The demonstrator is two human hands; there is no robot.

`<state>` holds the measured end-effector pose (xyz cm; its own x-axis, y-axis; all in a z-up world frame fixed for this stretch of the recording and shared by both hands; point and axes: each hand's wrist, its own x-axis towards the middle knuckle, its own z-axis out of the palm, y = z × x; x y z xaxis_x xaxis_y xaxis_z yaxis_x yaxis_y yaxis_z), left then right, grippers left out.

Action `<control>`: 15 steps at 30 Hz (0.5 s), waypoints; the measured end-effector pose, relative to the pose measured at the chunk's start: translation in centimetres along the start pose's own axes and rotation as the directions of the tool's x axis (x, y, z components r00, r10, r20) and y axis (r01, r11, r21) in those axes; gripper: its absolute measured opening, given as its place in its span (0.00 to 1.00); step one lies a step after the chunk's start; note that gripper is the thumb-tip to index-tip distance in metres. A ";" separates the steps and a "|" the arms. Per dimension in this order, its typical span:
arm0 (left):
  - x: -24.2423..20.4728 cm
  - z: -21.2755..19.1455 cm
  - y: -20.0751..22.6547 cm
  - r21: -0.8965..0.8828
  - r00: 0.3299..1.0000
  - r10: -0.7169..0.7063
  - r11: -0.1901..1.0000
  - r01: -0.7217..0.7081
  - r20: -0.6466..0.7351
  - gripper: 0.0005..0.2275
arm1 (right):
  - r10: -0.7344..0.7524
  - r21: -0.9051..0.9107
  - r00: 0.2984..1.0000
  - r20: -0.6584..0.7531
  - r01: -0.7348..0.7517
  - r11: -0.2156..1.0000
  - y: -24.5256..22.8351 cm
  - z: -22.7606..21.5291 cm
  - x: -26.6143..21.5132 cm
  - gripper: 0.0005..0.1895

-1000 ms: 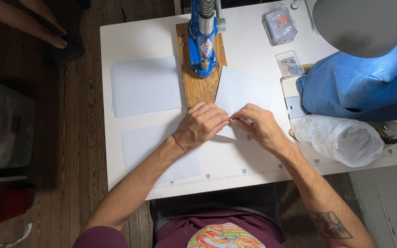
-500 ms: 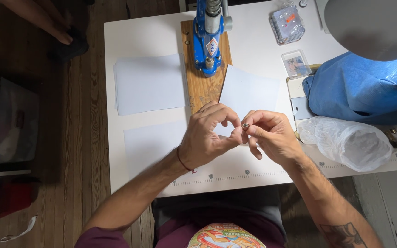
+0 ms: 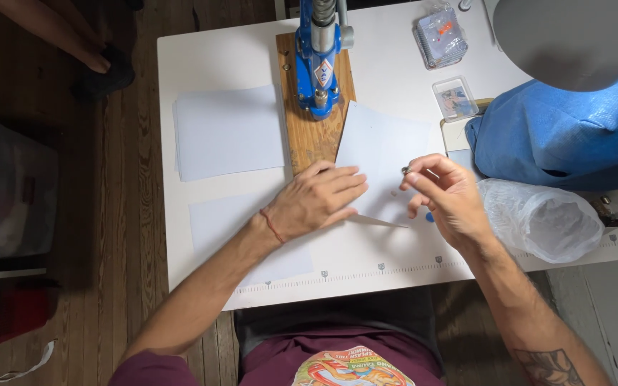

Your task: Using a manual hand press to punch holes and set metal eyelets into paper sheets, followed by folding and marking.

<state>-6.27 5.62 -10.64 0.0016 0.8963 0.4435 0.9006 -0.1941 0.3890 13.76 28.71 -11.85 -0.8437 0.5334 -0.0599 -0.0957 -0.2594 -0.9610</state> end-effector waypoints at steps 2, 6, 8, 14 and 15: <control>-1.2 2.0 -1.2 0.237 0.988 0.153 0.960 -0.148 -0.002 0.15 | -0.112 -0.230 0.992 0.063 0.124 0.965 0.5 0.1 0.1 0.06; -2.1 3.7 -1.8 0.387 0.953 0.281 0.896 -0.216 -0.118 0.07 | -0.255 -0.493 0.956 0.148 0.295 0.819 0.2 2.6 0.3 0.05; -2.0 3.4 -1.3 0.433 0.923 0.340 0.870 -0.236 -0.180 0.11 | -0.386 -0.693 0.882 0.270 0.456 0.558 1.3 3.2 1.1 0.04; -2.1 3.1 -1.9 0.464 0.919 0.372 0.842 -0.276 -0.130 0.05 | -0.427 -0.764 0.793 0.435 0.576 0.290 2.0 4.3 1.9 0.06; -2.2 3.0 -2.0 0.463 0.919 0.371 0.843 -0.275 -0.129 0.05 | -0.426 -0.764 0.793 0.435 0.576 0.292 1.9 4.6 1.8 0.06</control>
<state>-6.71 5.25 -14.83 0.2795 0.7004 0.6567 0.9597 -0.2254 -0.1679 9.64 25.53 -12.51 -0.8584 0.1832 0.4792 -0.1102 0.8465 -0.5209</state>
